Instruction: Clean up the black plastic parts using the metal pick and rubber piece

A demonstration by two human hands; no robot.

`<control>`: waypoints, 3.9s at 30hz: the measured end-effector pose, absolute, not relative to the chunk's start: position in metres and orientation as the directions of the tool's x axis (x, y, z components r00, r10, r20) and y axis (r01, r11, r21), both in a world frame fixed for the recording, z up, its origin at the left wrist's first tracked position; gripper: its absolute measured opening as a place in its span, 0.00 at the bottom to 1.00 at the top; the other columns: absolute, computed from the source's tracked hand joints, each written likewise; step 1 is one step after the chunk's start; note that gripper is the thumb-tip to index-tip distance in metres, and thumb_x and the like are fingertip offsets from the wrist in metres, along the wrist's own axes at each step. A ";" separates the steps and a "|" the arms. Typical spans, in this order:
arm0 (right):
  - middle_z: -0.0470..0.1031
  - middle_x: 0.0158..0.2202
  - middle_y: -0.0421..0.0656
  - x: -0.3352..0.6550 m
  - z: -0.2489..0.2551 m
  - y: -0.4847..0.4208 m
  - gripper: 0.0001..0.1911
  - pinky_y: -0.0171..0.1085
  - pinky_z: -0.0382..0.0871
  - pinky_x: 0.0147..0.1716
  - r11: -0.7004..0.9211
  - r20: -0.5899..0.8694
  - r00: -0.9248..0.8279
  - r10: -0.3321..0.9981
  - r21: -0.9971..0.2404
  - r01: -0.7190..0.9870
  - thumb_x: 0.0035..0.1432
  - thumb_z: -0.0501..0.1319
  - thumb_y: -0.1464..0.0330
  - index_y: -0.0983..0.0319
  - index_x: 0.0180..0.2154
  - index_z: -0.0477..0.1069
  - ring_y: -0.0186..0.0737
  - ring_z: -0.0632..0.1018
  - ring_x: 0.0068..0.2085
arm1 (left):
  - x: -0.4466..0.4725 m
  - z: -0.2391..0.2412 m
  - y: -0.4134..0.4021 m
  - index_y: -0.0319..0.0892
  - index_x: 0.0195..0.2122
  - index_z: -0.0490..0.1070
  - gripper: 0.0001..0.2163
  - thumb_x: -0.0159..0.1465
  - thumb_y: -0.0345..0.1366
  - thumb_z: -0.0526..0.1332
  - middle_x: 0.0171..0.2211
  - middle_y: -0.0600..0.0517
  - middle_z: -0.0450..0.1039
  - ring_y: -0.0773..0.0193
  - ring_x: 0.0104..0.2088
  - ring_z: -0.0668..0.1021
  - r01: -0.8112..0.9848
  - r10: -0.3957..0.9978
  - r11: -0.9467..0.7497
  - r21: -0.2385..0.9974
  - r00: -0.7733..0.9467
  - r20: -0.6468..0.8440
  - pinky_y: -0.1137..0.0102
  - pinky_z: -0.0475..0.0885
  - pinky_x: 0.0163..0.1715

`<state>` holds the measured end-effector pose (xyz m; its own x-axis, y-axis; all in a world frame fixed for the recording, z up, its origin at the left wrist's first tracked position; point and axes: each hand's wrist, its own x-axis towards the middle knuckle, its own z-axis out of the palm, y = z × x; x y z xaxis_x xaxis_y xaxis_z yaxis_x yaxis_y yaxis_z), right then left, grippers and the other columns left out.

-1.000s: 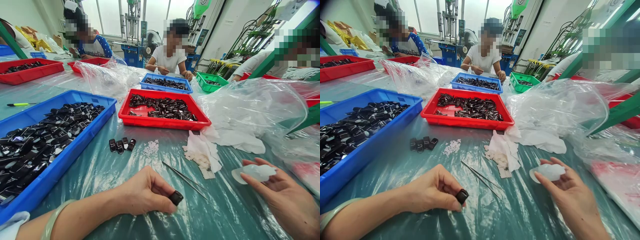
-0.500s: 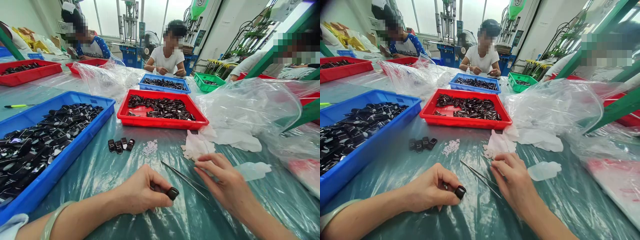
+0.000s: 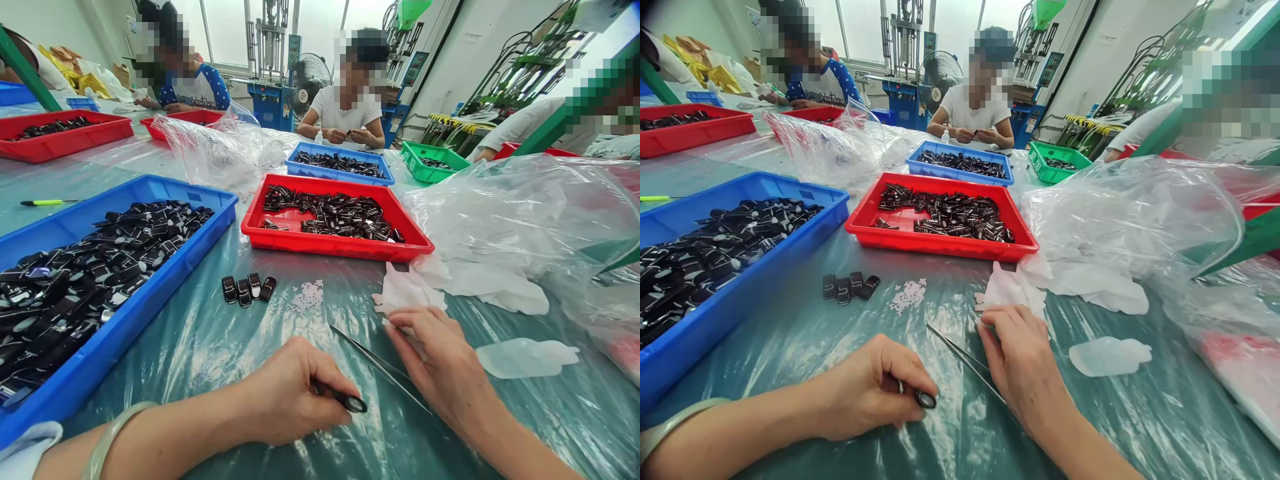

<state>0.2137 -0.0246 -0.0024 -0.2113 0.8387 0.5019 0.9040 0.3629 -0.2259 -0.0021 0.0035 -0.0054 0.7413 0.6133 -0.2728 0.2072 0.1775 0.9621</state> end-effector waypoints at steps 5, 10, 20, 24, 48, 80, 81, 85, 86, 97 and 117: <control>0.75 0.28 0.37 0.194 0.019 -0.047 0.04 0.28 0.70 0.26 0.452 0.390 -0.262 0.883 -0.553 0.700 0.57 0.58 0.72 0.59 0.30 0.68 0.31 0.76 0.29 | -0.002 -0.003 0.005 0.36 0.33 0.79 0.10 0.48 0.27 0.63 0.21 0.56 0.65 0.73 0.22 0.66 0.223 0.610 0.091 0.971 0.758 -0.231 0.78 0.59 0.21; 0.78 0.30 0.39 0.181 0.018 -0.053 0.12 0.29 0.73 0.29 0.483 0.358 -0.336 0.871 -0.751 0.450 0.52 0.61 0.79 0.57 0.34 0.74 0.32 0.78 0.30 | -0.003 -0.003 0.005 0.38 0.32 0.79 0.09 0.50 0.26 0.61 0.21 0.57 0.64 0.73 0.23 0.66 0.231 0.574 0.033 0.972 0.792 -0.208 0.78 0.58 0.21; 0.77 0.34 0.45 0.175 0.008 -0.056 0.18 0.36 0.75 0.33 0.590 0.458 -0.374 0.807 -0.649 0.479 0.51 0.60 0.83 0.59 0.40 0.72 0.35 0.76 0.33 | -0.003 -0.007 0.006 0.39 0.29 0.78 0.07 0.51 0.27 0.60 0.23 0.55 0.68 0.72 0.24 0.68 0.253 0.596 -0.035 0.967 0.782 -0.183 0.78 0.59 0.23; 0.77 0.33 0.46 0.178 0.007 -0.058 0.16 0.36 0.75 0.32 0.614 0.473 -0.391 0.789 -0.612 0.498 0.51 0.59 0.83 0.61 0.39 0.73 0.36 0.76 0.32 | -0.003 -0.006 0.006 0.39 0.27 0.78 0.07 0.52 0.27 0.60 0.24 0.55 0.69 0.72 0.24 0.69 0.277 0.598 -0.068 0.959 0.780 -0.183 0.78 0.59 0.23; 0.77 0.37 0.48 0.178 0.019 -0.059 0.16 0.38 0.76 0.35 0.642 0.430 -0.477 0.766 -0.546 0.539 0.52 0.58 0.81 0.61 0.42 0.71 0.40 0.76 0.37 | -0.002 -0.002 0.004 0.38 0.17 0.63 0.08 0.51 0.24 0.58 0.18 0.59 0.54 0.75 0.21 0.61 0.210 0.602 -0.178 0.961 0.796 -0.062 0.77 0.54 0.22; 0.72 0.36 0.40 0.134 0.004 0.029 0.06 0.40 0.70 0.37 0.556 0.138 -0.539 0.831 -0.192 0.809 0.60 0.57 0.68 0.65 0.35 0.69 0.35 0.74 0.36 | -0.004 -0.006 0.003 0.39 0.15 0.58 0.10 0.51 0.28 0.58 0.17 0.58 0.54 0.73 0.21 0.59 0.257 0.603 -0.146 0.955 0.789 -0.120 0.73 0.51 0.22; 0.72 0.34 0.40 0.136 0.005 0.027 0.06 0.40 0.69 0.36 0.553 0.154 -0.532 0.833 -0.200 0.809 0.60 0.56 0.70 0.65 0.32 0.69 0.34 0.73 0.35 | -0.004 -0.006 0.003 0.38 0.15 0.58 0.10 0.51 0.28 0.58 0.17 0.58 0.54 0.73 0.21 0.59 0.257 0.604 -0.145 0.956 0.788 -0.120 0.73 0.51 0.22; 0.70 0.29 0.41 0.147 0.010 0.012 0.10 0.38 0.67 0.34 0.543 0.245 -0.487 0.838 -0.293 0.787 0.59 0.51 0.77 0.62 0.27 0.64 0.35 0.71 0.32 | -0.004 -0.006 0.002 0.38 0.15 0.58 0.10 0.51 0.28 0.58 0.18 0.58 0.55 0.74 0.22 0.60 0.265 0.617 -0.156 0.952 0.778 -0.116 0.74 0.52 0.23; 0.70 0.28 0.41 0.152 0.012 0.006 0.10 0.37 0.67 0.33 0.540 0.268 -0.472 0.840 -0.324 0.777 0.59 0.51 0.77 0.62 0.27 0.63 0.35 0.71 0.32 | -0.004 -0.005 0.002 0.38 0.15 0.59 0.10 0.50 0.28 0.58 0.18 0.58 0.56 0.74 0.22 0.60 0.263 0.617 -0.161 0.951 0.779 -0.111 0.74 0.52 0.23; 0.72 0.28 0.40 0.176 0.024 -0.054 0.06 0.29 0.69 0.26 0.467 0.302 -0.366 0.880 -0.686 0.557 0.57 0.56 0.76 0.60 0.31 0.68 0.32 0.74 0.28 | -0.004 -0.005 0.002 0.37 0.22 0.71 0.04 0.51 0.27 0.58 0.20 0.58 0.60 0.74 0.23 0.64 0.253 0.606 -0.213 0.944 0.792 -0.076 0.76 0.55 0.23; 0.73 0.31 0.41 0.175 0.012 -0.059 0.14 0.32 0.72 0.31 0.489 0.349 -0.349 0.870 -0.704 0.515 0.53 0.59 0.81 0.58 0.37 0.70 0.34 0.75 0.32 | -0.004 -0.005 0.003 0.38 0.17 0.62 0.08 0.51 0.27 0.59 0.18 0.59 0.54 0.76 0.21 0.61 0.222 0.596 -0.194 0.956 0.800 -0.064 0.77 0.53 0.23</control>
